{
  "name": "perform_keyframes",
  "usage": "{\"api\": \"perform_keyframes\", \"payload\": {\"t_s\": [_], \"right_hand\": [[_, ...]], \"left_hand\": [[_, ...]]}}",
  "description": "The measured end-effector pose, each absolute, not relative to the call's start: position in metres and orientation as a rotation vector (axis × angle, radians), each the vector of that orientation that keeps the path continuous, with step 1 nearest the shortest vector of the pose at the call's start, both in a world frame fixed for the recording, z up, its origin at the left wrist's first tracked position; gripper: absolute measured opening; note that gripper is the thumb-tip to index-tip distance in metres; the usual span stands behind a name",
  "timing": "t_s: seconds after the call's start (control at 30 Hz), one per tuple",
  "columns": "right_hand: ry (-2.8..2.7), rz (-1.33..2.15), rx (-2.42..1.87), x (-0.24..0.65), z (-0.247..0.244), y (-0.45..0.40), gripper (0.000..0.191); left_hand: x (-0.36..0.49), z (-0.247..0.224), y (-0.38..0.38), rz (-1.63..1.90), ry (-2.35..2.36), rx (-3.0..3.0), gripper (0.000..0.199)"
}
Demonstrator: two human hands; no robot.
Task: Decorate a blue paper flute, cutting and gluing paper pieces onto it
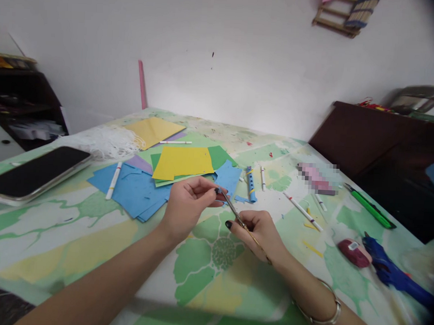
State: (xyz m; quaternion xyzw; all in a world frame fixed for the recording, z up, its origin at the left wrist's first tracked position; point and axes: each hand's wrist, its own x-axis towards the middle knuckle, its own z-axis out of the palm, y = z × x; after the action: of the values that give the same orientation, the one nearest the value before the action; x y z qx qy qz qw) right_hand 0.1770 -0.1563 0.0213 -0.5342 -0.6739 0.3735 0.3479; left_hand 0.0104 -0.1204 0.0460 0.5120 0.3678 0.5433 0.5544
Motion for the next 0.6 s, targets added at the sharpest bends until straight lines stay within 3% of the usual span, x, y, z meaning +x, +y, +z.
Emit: {"api": "perform_keyframes", "payload": {"t_s": [0.6], "right_hand": [[-1.725, 1.057, -1.362, 0.1761, 0.0234, -0.1573, 0.039]], "left_hand": [[0.0107, 0.0445, -0.1200, 1.282, 0.869, 1.191, 0.010]]}}
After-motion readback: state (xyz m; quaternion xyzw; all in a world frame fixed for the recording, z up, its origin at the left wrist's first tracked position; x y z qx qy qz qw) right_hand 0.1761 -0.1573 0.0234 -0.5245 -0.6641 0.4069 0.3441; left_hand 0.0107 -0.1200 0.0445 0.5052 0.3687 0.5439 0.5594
